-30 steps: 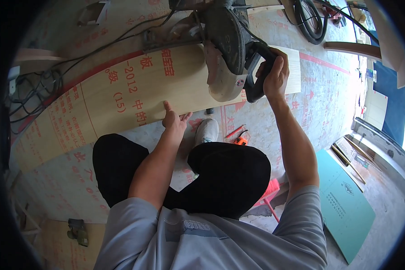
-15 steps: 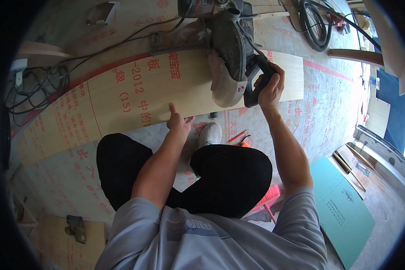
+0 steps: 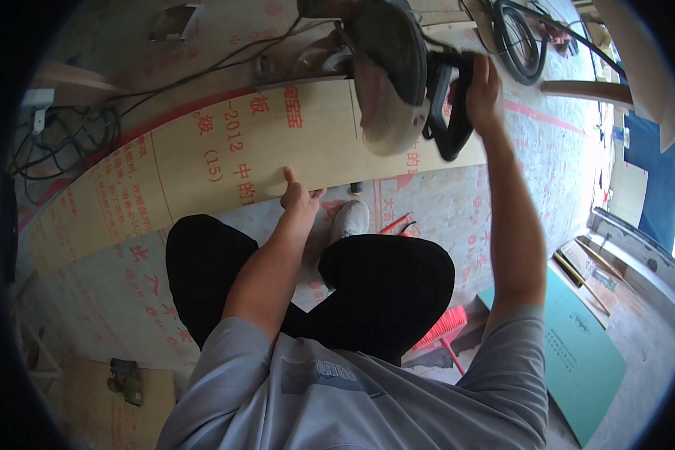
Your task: Measuring and cutting wood planks using a miter saw and measuring tape in a construction setting.
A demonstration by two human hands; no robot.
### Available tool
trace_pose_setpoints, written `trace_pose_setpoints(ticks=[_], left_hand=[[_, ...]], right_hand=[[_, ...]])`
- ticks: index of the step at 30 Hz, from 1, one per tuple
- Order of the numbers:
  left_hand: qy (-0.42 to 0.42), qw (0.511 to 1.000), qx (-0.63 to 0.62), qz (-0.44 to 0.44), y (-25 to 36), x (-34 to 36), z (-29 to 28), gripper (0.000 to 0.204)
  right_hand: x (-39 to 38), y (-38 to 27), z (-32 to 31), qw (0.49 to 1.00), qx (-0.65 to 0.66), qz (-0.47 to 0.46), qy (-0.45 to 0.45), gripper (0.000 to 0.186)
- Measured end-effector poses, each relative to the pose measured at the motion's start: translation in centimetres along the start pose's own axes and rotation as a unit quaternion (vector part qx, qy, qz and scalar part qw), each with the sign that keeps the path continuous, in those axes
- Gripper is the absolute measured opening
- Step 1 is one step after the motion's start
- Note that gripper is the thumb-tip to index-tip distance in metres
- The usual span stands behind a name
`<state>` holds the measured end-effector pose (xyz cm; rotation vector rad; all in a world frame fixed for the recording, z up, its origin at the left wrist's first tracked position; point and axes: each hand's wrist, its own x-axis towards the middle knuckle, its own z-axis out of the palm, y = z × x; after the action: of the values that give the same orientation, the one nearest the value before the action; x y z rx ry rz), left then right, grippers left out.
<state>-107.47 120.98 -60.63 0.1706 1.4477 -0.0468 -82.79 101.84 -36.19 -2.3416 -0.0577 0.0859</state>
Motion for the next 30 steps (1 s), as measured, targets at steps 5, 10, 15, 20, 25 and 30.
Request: trace_pose_setpoints(ticks=[5, 10, 15, 20, 25, 30], left_hand=[[-0.02, 1.0, -0.015, -0.013, 0.2, -0.1, -0.5, 0.072], [-0.003, 1.0, 0.003, 0.001, 0.4, 0.9, -0.6, 0.069], [0.012, 1.0, -0.013, 0.003, 0.5, -0.7, 0.2, 0.068], [0.012, 1.0, -0.021, -0.014, 0.8, -0.7, 0.2, 0.063], [0.001, 1.0, -0.025, -0.008, 0.9, -0.7, 0.0, 0.063], [-0.003, 1.0, -0.005, -0.007, 0.4, -1.0, -0.5, 0.069]], right_hand=[[2.7, -3.5, 0.0, 0.998, 0.031, 0.049, -0.023, 0.048], [-3.7, 1.3, 2.8, 0.994, 0.096, 0.001, 0.042, 0.046], [-7.0, 4.5, 5.1, 0.99, 0.131, -0.029, 0.053, 0.05], [-8.6, 7.0, 7.3, 0.982, 0.158, -0.051, 0.09, 0.049], [-9.7, 8.4, 8.8, 0.977, 0.162, -0.055, 0.127, 0.056], [-10.1, 8.7, 8.7, 0.976, 0.166, -0.05, 0.13, 0.056]])
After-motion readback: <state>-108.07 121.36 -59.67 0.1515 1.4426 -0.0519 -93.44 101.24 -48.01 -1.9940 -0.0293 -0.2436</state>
